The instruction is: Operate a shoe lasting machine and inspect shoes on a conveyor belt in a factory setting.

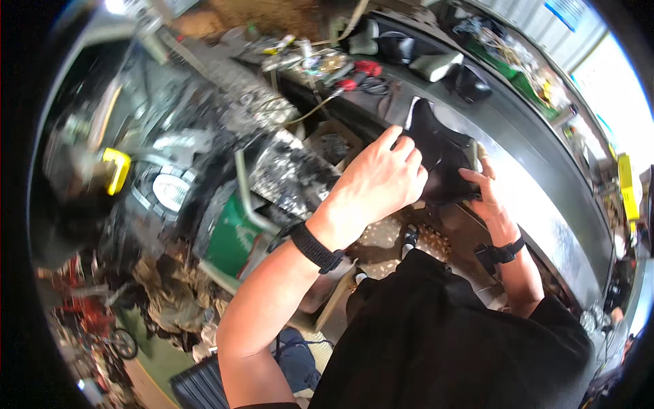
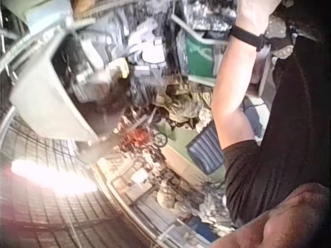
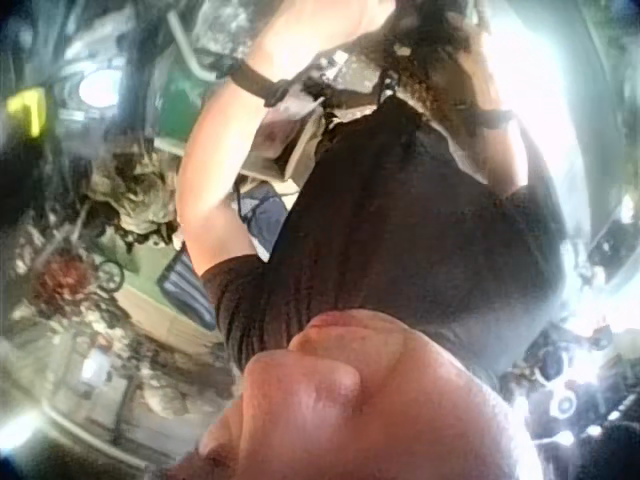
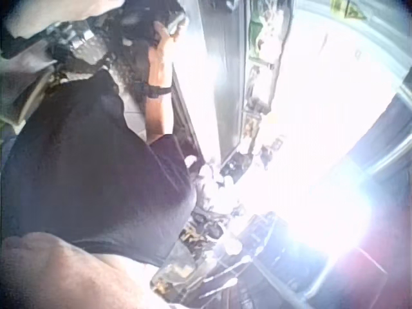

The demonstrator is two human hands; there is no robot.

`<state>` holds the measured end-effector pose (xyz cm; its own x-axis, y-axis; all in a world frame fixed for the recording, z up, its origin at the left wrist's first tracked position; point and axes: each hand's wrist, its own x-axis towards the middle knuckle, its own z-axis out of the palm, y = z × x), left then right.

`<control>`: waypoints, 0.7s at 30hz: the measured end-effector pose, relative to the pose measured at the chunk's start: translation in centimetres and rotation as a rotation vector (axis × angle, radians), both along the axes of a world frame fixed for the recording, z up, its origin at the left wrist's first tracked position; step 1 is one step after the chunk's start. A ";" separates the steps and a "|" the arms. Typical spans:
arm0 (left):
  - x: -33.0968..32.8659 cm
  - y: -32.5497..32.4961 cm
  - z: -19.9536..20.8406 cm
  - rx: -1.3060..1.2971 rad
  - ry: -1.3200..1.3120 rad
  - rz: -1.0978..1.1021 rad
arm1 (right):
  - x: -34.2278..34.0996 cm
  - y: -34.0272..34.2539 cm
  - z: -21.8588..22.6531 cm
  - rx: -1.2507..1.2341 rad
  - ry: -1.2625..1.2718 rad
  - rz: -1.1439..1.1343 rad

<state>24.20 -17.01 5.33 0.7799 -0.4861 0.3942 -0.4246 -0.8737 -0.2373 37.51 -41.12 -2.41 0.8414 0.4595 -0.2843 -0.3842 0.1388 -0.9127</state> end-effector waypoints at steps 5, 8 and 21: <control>9.7 -3.8 -3.9 -0.146 0.175 -0.130 | 8.8 -12.8 -4.2 -0.039 0.159 -0.552; 15.6 -5.3 -7.0 -0.189 0.280 -0.148 | 15.3 -23.7 -8.2 -0.196 0.120 -0.753; 32.4 -13.8 -8.8 -0.107 0.445 -0.217 | 36.1 -38.8 -29.0 -0.087 -0.401 -0.899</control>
